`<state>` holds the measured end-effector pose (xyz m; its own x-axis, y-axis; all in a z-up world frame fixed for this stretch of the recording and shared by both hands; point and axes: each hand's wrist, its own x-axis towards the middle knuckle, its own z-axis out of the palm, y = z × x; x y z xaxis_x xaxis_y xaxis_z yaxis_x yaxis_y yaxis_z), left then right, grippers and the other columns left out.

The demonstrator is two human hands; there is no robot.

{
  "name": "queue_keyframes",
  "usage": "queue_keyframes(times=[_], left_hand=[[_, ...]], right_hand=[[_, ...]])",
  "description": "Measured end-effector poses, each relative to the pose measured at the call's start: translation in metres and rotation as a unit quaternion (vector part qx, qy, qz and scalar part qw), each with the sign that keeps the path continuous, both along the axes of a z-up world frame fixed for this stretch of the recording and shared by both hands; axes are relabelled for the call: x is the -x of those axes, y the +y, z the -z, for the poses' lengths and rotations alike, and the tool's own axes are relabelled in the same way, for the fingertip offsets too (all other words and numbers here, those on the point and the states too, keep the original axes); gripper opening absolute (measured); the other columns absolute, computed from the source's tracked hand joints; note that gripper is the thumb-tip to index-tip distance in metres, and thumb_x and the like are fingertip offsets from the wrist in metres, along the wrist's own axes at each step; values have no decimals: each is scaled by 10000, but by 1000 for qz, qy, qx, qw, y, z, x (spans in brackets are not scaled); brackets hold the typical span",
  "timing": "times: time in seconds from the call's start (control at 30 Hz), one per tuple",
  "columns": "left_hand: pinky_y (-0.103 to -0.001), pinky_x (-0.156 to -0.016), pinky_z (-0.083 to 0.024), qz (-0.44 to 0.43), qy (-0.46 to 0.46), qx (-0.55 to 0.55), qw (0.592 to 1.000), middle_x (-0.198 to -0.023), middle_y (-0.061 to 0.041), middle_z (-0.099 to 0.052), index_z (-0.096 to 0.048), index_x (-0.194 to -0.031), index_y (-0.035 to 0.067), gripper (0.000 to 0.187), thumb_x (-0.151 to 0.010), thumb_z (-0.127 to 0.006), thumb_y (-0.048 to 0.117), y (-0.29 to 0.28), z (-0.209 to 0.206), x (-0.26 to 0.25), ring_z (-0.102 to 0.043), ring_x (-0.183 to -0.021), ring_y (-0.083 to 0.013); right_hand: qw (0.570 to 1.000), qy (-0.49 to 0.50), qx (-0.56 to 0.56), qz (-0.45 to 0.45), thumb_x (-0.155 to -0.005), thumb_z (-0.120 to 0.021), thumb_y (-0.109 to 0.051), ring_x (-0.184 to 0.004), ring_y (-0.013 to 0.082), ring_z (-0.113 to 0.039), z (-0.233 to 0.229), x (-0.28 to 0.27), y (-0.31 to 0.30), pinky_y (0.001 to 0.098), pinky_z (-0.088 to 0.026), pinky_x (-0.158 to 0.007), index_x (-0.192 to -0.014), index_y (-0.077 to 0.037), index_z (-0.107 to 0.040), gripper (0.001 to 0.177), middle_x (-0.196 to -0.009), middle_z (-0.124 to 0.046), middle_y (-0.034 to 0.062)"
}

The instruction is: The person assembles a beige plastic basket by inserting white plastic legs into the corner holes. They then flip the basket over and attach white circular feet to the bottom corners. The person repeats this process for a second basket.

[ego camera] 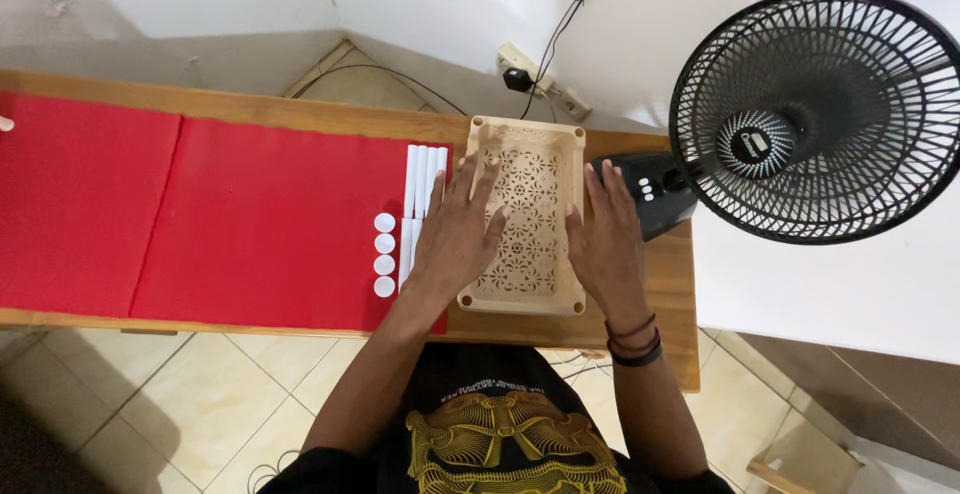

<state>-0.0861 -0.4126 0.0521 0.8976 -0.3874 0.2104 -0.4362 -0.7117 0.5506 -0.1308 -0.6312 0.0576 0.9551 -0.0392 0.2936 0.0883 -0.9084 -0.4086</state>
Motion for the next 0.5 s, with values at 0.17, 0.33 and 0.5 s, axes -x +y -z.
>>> queue_keyframes(times=[0.17,0.33,0.5], left_hand=[[-556,-1231,-205,-19,-16,1,1000,-1602,-294,-332,-385,-1542,-2,635,-1037,-543,350,12,-5,-2,-347,-1480,-416],[-548,-1243,-221,-58,-13,-12,998,-1615,-295,-333,-395,-1528,-8,650,-1009,-551,352,35,2,-3,-347,-1498,-404],[-564,-1243,-200,-96,-30,-18,995,-1607,-289,-335,-425,-1527,25,614,-1026,-548,358,71,6,-4,-343,-1489,-407]], right_hand=[[999,-42,-15,-19,-1031,-615,-222,-1508,401,-378,-13,-6,16,511,-329,-1215,-1511,-4,-512,537,-1607,-433,241],[999,-19,-11,-25,-1028,-619,-237,-1502,412,-384,-17,-12,40,516,-333,-1210,-1468,1,-549,506,-1570,-462,256],[998,-26,3,-63,-1032,-592,-252,-1493,419,-387,-25,-23,78,524,-327,-1218,-1474,-1,-548,510,-1561,-471,263]])
